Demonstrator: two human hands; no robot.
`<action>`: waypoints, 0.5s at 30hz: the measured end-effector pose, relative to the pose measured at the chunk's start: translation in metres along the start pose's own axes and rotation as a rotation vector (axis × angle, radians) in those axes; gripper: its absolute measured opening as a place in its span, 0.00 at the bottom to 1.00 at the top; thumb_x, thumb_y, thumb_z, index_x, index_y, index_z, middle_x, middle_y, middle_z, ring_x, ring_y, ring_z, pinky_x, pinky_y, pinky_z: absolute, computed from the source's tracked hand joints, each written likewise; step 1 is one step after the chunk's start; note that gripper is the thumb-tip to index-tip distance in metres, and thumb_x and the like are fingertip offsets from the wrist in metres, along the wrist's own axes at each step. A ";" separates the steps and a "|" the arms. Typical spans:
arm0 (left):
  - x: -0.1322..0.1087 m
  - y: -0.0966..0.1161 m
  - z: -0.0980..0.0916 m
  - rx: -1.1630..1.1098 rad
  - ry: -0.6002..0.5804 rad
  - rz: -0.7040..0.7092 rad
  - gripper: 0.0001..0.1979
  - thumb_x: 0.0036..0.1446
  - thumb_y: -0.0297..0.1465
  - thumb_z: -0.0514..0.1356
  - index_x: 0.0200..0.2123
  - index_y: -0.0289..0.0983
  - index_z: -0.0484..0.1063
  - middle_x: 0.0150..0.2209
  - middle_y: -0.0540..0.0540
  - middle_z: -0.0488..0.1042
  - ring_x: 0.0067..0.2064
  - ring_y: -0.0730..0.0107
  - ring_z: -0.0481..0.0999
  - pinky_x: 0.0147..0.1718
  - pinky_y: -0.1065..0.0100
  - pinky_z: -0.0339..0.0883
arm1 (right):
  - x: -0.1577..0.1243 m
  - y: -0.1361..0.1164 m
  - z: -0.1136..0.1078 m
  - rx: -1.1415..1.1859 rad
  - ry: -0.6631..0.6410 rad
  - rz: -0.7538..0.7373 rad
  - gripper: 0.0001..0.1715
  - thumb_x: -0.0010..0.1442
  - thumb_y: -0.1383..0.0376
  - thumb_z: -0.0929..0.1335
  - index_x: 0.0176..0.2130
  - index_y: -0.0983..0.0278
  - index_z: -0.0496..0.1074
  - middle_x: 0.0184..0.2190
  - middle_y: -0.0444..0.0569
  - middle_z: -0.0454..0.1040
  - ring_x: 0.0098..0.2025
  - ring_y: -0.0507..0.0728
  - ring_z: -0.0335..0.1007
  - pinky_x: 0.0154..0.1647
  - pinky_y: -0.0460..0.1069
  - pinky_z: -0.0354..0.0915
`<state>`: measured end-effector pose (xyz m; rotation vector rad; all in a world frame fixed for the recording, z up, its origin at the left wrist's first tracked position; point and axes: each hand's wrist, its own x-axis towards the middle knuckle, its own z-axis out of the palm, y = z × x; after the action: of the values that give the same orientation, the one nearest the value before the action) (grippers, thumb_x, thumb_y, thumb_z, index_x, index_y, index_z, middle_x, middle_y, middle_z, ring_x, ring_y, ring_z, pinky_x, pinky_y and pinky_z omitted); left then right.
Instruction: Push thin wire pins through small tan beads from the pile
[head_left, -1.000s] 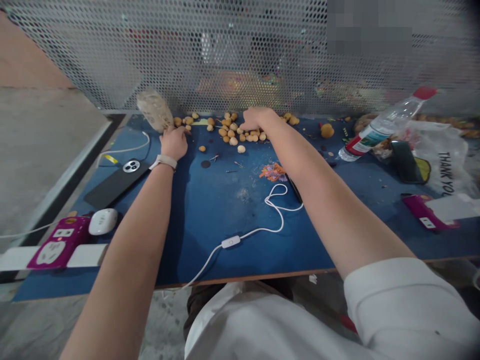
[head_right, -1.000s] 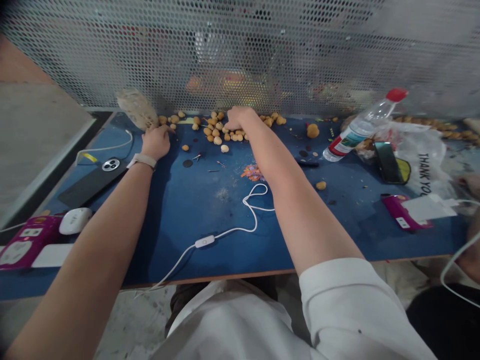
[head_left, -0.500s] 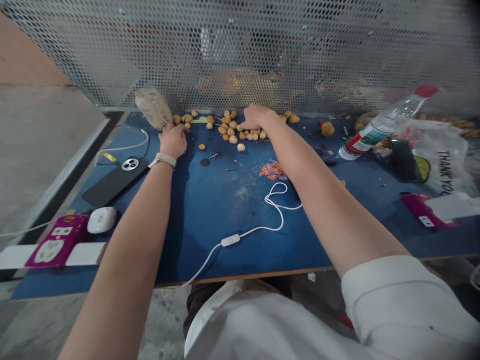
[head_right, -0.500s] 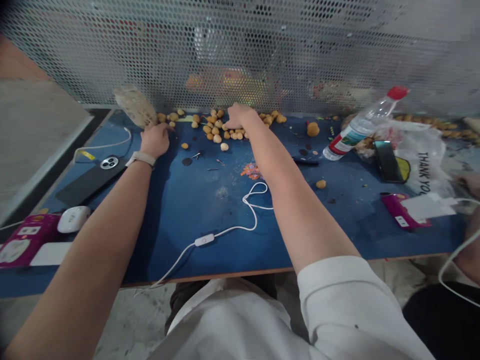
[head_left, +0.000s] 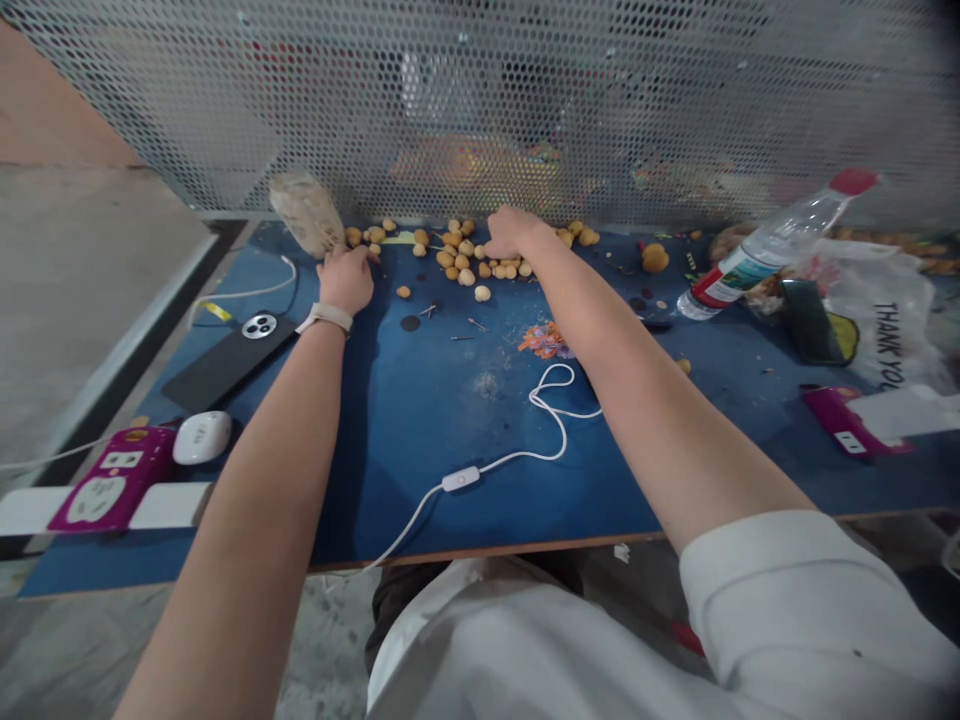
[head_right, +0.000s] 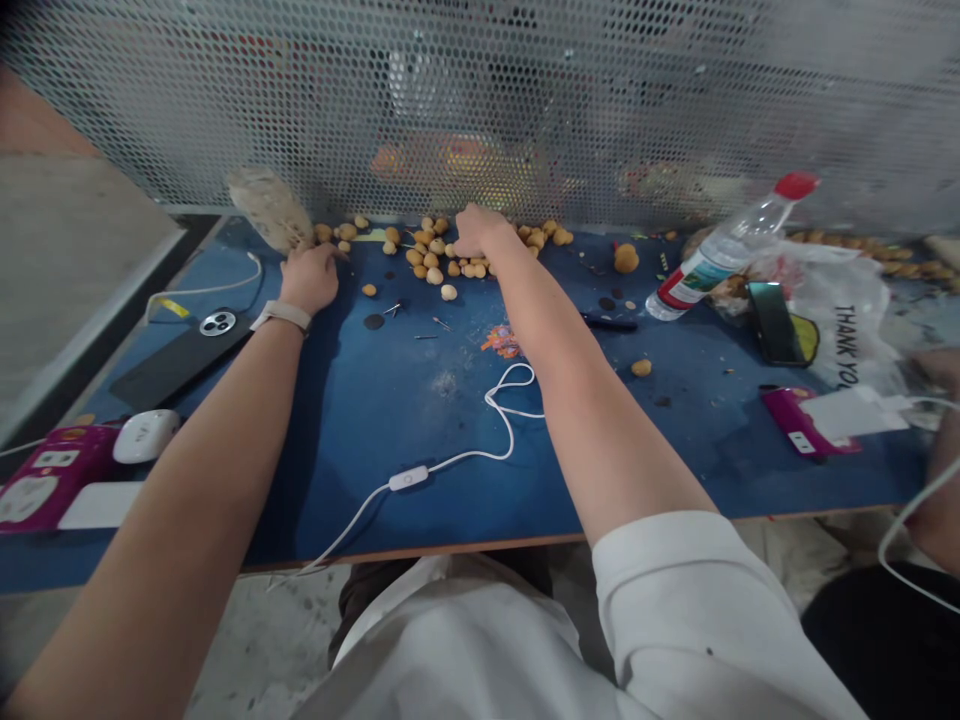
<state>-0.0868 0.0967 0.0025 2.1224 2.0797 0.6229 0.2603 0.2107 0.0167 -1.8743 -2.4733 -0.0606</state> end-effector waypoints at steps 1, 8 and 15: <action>-0.001 0.001 0.000 0.010 -0.006 0.001 0.26 0.85 0.28 0.53 0.69 0.40 0.89 0.74 0.26 0.83 0.81 0.24 0.77 0.79 0.31 0.70 | -0.001 -0.002 -0.001 -0.009 0.000 0.002 0.36 0.71 0.63 0.81 0.69 0.83 0.89 0.65 0.81 0.89 0.70 0.88 0.87 0.75 0.74 0.83; -0.004 0.007 -0.004 0.051 -0.018 -0.022 0.28 0.84 0.27 0.52 0.72 0.40 0.89 0.76 0.25 0.82 0.81 0.24 0.78 0.79 0.33 0.71 | -0.007 0.000 -0.016 0.039 -0.002 0.081 0.27 0.75 0.66 0.78 0.65 0.82 0.90 0.64 0.79 0.90 0.68 0.82 0.88 0.73 0.67 0.83; -0.003 0.007 -0.008 0.084 -0.069 -0.008 0.31 0.84 0.27 0.49 0.74 0.35 0.87 0.78 0.22 0.80 0.82 0.26 0.77 0.78 0.34 0.71 | -0.025 0.014 -0.039 0.321 0.132 0.202 0.37 0.94 0.50 0.62 0.55 0.74 0.89 0.53 0.72 0.92 0.58 0.71 0.90 0.68 0.61 0.79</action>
<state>-0.0833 0.0913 0.0117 2.1458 2.1118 0.4625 0.2808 0.1887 0.0548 -1.8968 -2.0530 0.2004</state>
